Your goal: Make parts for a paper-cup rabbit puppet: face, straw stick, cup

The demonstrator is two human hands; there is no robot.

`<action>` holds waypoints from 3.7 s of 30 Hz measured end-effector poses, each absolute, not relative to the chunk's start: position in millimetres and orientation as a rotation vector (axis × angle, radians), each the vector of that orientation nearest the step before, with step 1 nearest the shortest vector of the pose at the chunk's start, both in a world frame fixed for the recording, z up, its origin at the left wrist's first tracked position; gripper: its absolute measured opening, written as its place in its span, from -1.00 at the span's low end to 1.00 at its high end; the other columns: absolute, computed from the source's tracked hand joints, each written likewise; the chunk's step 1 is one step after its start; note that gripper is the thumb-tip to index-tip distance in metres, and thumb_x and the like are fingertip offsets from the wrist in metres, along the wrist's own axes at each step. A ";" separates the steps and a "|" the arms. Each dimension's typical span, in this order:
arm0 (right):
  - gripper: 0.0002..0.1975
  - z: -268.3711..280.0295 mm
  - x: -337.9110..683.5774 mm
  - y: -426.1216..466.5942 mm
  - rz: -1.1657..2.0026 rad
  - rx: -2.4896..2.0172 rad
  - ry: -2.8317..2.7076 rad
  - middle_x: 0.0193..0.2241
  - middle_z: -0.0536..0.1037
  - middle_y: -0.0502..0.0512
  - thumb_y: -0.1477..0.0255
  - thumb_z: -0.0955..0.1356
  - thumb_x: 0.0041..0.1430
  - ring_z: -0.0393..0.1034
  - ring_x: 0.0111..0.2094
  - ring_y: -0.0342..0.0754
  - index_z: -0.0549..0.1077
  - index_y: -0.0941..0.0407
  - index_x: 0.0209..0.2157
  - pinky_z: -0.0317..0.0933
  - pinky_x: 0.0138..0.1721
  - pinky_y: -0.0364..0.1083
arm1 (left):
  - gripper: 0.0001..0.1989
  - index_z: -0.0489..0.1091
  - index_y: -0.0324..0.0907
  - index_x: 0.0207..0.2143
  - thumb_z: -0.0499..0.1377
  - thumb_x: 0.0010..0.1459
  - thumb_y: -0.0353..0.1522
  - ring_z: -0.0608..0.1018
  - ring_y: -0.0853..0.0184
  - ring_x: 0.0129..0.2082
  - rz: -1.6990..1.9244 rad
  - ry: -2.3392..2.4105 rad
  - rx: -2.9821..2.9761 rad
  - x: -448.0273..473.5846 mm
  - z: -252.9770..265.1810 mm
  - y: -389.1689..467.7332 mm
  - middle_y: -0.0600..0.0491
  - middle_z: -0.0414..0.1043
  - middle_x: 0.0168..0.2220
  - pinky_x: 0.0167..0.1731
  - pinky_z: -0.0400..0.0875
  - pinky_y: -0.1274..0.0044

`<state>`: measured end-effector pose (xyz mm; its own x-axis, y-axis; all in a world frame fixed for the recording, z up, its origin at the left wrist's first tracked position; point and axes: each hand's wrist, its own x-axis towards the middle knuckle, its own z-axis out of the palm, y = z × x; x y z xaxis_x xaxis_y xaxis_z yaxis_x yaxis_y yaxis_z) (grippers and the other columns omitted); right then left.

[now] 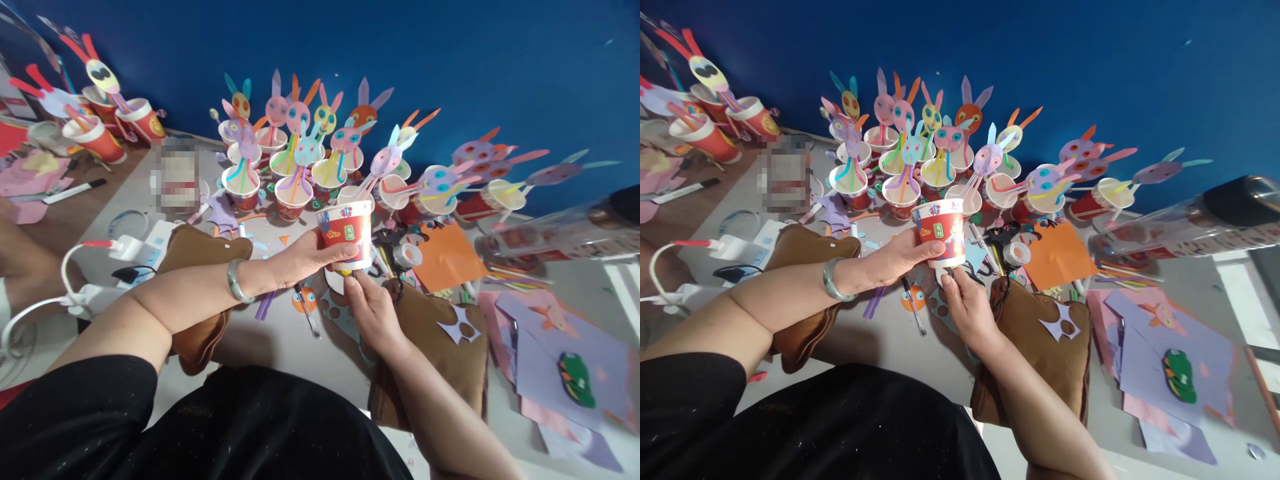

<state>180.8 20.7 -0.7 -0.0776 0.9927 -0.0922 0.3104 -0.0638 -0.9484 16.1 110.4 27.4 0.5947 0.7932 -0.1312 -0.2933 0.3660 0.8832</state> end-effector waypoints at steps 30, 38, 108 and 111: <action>-0.60 -7.0 188.7 22.4 0.762 -1.570 -1.738 -0.67 0.30 -0.10 0.07 0.20 0.46 0.16 -0.67 -0.14 0.22 0.02 -0.42 0.05 -0.57 -0.12 | -0.35 0.49 -0.26 -0.22 0.61 -0.33 -0.13 0.57 0.35 -0.29 0.773 0.594 0.843 17.1 24.3 113.4 0.02 0.56 -0.32 -0.15 0.50 0.44; -0.65 -10.8 188.3 20.8 0.229 -1.665 -1.926 -0.64 0.41 0.00 0.16 0.19 0.46 0.25 -0.67 -0.11 0.31 0.06 -0.36 -0.08 -0.55 -0.09 | -0.34 0.50 -0.27 -0.22 0.61 -0.34 -0.12 0.58 0.27 -0.24 0.771 0.611 0.848 17.0 24.6 111.3 -0.02 0.58 -0.29 -0.19 0.50 0.43; -0.64 -5.5 184.5 25.4 0.545 -1.664 -1.820 -0.63 0.28 -0.03 0.12 0.19 0.41 0.07 -0.60 -0.12 0.21 0.04 -0.41 -0.13 -0.49 -0.08 | -0.41 0.50 -0.24 -0.26 0.45 -0.06 0.07 0.45 0.42 -0.40 0.729 0.686 1.053 12.0 16.6 113.3 0.05 0.49 -0.39 -0.35 0.36 0.55; -0.53 -1.6 183.4 28.6 1.017 -1.468 -1.645 -0.63 0.25 -0.07 -0.01 0.19 0.41 0.07 -0.59 -0.15 0.17 0.03 -0.45 -0.03 -0.51 -0.12 | -0.35 0.51 -0.25 -0.16 0.47 -0.09 0.07 0.55 0.35 -0.31 0.695 0.704 0.996 11.3 15.8 115.3 0.00 0.58 -0.29 -0.24 0.45 0.51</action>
